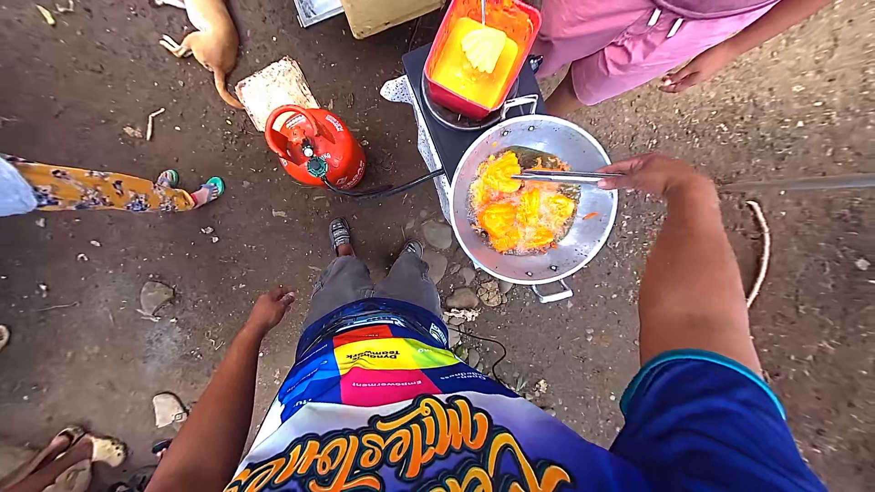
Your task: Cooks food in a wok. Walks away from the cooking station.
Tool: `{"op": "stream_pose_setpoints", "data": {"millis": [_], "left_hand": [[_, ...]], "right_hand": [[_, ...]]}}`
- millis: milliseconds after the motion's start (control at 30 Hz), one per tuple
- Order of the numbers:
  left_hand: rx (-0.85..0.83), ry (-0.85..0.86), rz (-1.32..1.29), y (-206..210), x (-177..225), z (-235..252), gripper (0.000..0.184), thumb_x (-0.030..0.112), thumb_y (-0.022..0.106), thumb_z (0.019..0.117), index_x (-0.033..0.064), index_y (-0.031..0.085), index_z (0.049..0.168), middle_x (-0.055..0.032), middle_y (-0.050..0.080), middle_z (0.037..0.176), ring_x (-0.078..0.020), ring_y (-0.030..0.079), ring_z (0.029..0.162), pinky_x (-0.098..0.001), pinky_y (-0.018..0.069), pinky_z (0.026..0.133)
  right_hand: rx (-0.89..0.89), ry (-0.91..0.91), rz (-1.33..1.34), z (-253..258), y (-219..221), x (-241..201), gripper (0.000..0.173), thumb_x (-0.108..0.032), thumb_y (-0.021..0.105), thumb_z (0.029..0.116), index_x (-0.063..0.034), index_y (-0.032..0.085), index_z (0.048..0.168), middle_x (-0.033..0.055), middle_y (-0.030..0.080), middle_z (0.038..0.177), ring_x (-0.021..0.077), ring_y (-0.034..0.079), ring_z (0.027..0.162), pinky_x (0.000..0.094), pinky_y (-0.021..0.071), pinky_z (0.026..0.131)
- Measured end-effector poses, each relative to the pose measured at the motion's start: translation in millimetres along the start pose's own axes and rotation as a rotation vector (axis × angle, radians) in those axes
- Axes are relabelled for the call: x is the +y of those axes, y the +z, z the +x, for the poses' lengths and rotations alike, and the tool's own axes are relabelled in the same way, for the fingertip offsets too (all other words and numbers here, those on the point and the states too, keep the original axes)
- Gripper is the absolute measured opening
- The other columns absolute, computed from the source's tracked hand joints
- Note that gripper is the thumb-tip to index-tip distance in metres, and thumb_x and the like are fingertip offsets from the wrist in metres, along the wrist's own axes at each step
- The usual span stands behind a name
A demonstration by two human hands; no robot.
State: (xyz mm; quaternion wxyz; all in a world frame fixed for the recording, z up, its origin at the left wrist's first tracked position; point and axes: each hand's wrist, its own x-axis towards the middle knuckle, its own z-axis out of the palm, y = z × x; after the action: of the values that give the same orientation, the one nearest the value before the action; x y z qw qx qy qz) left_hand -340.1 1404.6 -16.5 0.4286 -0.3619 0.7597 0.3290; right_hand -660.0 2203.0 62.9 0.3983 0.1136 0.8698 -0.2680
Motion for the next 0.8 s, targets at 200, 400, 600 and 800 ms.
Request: {"op": "stream_pose_setpoints", "data": {"millis": [200,400,600,800], "left_hand": [[0.001,0.031,0.014,1,22,-7,0.037,0.028,0.051,0.1092,0.0056,0.059,0.137,-0.0174,0.067,0.129,-0.0284,0.069,0.108,-0.0481,0.0540,0.095],[-0.001,0.047,0.001,4,27,-4,0.037,0.029,0.052,0.1087,0.0071,0.059,0.138,-0.0159,0.067,0.129,-0.0268,0.069,0.107,-0.0463,0.0543,0.094],[-0.021,0.034,0.023,7,25,2,0.037,0.028,0.053,0.1087,0.0059,0.059,0.137,-0.0163,0.067,0.128,-0.0268,0.069,0.107,-0.0468,0.0542,0.094],[-0.023,0.048,0.017,6,28,8,0.037,0.028,0.051,0.1090,0.0050,0.059,0.138,-0.0171,0.067,0.128,-0.0281,0.069,0.108,-0.0478,0.0542,0.095]], "right_hand": [[-0.045,0.064,0.152,8,29,-9,0.030,-0.026,0.065,0.1022,-0.0109,0.068,0.128,0.0033,0.073,0.104,0.0041,0.048,0.067,0.0271,0.0403,0.061],[0.047,0.025,0.299,0,47,20,0.031,-0.021,0.071,0.0981,-0.0099,0.069,0.127,0.0032,0.071,0.098,0.0033,0.044,0.063,0.0256,0.0382,0.058],[0.142,-0.027,0.345,-35,58,31,0.034,-0.017,0.072,0.0962,-0.0028,0.068,0.127,0.0142,0.070,0.113,0.0150,0.061,0.091,0.0382,0.0502,0.083],[0.364,0.066,0.395,-126,80,34,0.032,-0.018,0.074,0.0951,-0.0008,0.071,0.122,0.0192,0.071,0.115,0.0262,0.066,0.105,0.0499,0.0519,0.097]]}}
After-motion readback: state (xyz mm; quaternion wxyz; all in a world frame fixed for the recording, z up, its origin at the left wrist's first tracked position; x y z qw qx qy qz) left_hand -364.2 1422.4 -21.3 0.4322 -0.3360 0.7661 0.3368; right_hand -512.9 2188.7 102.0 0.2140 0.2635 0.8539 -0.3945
